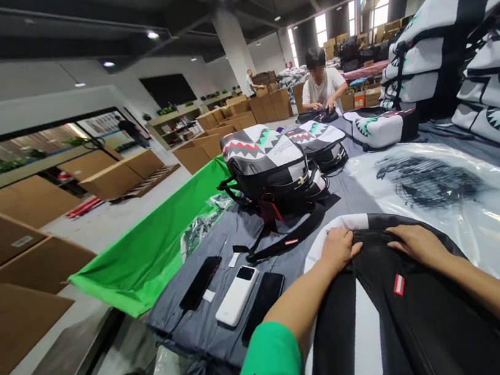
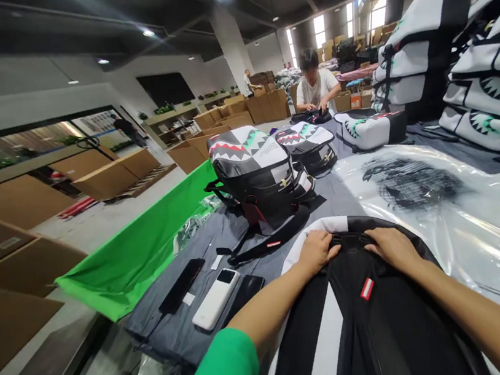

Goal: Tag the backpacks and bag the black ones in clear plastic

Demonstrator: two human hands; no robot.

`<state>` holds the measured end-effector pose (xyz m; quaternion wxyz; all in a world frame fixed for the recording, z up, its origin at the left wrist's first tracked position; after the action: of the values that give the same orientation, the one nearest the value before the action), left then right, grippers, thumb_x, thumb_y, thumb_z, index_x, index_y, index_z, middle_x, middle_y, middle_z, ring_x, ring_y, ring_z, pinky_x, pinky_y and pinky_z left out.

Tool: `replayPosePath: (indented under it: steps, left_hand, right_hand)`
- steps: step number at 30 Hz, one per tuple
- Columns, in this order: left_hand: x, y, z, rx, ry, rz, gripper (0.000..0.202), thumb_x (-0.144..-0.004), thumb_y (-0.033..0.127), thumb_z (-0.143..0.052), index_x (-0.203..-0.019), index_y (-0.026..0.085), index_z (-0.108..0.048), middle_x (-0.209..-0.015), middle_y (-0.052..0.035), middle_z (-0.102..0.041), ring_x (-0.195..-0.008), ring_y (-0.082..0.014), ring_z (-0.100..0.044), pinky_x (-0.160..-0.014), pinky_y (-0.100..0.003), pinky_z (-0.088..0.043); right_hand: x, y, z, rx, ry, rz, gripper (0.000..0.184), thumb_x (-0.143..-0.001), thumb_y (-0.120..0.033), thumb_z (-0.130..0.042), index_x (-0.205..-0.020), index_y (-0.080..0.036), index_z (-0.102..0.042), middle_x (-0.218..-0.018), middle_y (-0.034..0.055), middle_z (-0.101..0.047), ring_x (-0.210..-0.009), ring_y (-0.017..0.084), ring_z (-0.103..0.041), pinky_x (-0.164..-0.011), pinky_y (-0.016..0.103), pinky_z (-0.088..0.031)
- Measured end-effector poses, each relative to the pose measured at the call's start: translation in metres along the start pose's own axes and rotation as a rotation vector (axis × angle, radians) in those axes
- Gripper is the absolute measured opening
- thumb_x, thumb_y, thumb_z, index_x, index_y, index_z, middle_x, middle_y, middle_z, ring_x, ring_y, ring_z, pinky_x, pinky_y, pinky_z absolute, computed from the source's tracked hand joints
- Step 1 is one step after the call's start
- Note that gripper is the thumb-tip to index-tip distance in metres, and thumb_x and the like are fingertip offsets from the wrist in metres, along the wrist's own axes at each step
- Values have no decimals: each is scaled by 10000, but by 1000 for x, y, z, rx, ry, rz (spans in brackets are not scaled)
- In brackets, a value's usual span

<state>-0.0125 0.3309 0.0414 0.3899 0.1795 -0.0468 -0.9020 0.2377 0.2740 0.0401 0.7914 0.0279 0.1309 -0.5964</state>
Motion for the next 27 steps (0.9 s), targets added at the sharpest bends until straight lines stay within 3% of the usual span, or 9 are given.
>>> replayPosePath:
  steps: [3,5,7,10,15,18,20,23,27]
  left_hand:
    - [-28,-6,1,-9,-72,90,289,-950,427,-627,-993,147,-686,-1043,-147,-708,-1075,-316,-652,-1004,-478,-496]
    - [-35,-2,8,-8,-98,148,347,-963,429,-599,-1127,130,-662,-1119,-162,-706,-1113,-325,-648,-1012,-479,-495]
    - [-31,11,16,-7,-93,187,519,-969,465,-574,-1342,104,-558,-1304,-205,-646,-1234,-344,-600,-1060,-491,-470]
    - [-16,43,19,75,-99,163,817,-953,641,-491,-1543,94,-346,-1562,-244,-425,-1480,-402,-356,-1207,-573,-286]
    - [-10,71,-1,220,-374,150,846,-927,744,-407,-1567,194,-352,-1668,-190,-266,-1568,-397,-147,-1237,-632,-148]
    - [-10,67,-6,229,-283,159,758,-951,711,-405,-1537,231,-410,-1688,-152,-228,-1584,-351,-104,-1254,-604,-133]
    - [-7,65,-7,247,-226,157,748,-954,707,-408,-1529,229,-426,-1688,-151,-229,-1582,-346,-121,-1261,-589,-139]
    - [1,67,-7,264,-171,161,716,-959,674,-443,-1512,220,-453,-1686,-156,-230,-1577,-361,-136,-1267,-582,-142]
    - [10,69,-9,258,-88,146,604,-968,565,-507,-1461,216,-511,-1658,-140,-316,-1567,-343,-194,-1276,-565,-168]
  right_hand:
    - [-32,11,-10,6,-13,-51,298,-943,-384,-580,-1135,-207,-725,-1043,106,-764,-942,285,-734,-821,375,-575]
    - [-41,15,-13,0,3,-65,320,-955,-401,-552,-1153,-208,-714,-1084,107,-758,-970,285,-730,-837,375,-570]
    - [-42,15,-16,-9,27,-64,337,-966,-424,-521,-1157,-215,-704,-1108,98,-754,-987,281,-725,-852,380,-565]
    - [-38,11,-20,-6,65,-71,344,-969,-437,-498,-1126,-206,-697,-1073,105,-751,-970,292,-722,-838,405,-565]
    - [-35,-3,-20,42,124,-84,295,-946,-298,-501,-1141,-169,-682,-1094,172,-713,-1037,339,-689,-907,484,-542]
    - [-34,7,-4,54,144,-35,346,-886,-167,-502,-1183,-210,-673,-1310,154,-648,-1260,328,-586,-1044,480,-483]
    - [-38,27,11,63,138,-37,432,-843,-160,-529,-1257,-219,-638,-1377,152,-608,-1283,339,-565,-1036,488,-487]
    - [-52,63,23,62,53,-44,436,-750,-192,-610,-1183,-217,-658,-1171,138,-698,-1042,323,-679,-857,428,-549]
    - [-80,86,7,38,-51,11,398,-597,-161,-731,-988,-237,-716,-1002,83,-745,-968,294,-709,-837,348,-524]
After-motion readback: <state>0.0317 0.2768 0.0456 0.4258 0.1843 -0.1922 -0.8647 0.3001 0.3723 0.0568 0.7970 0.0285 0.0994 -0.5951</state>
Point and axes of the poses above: each hand's wrist, its own x-axis away from the middle knuckle, its own z-axis out of the back of the hand, y = z × x, the point moved 1 cm from there along -x, towards the middle knuckle
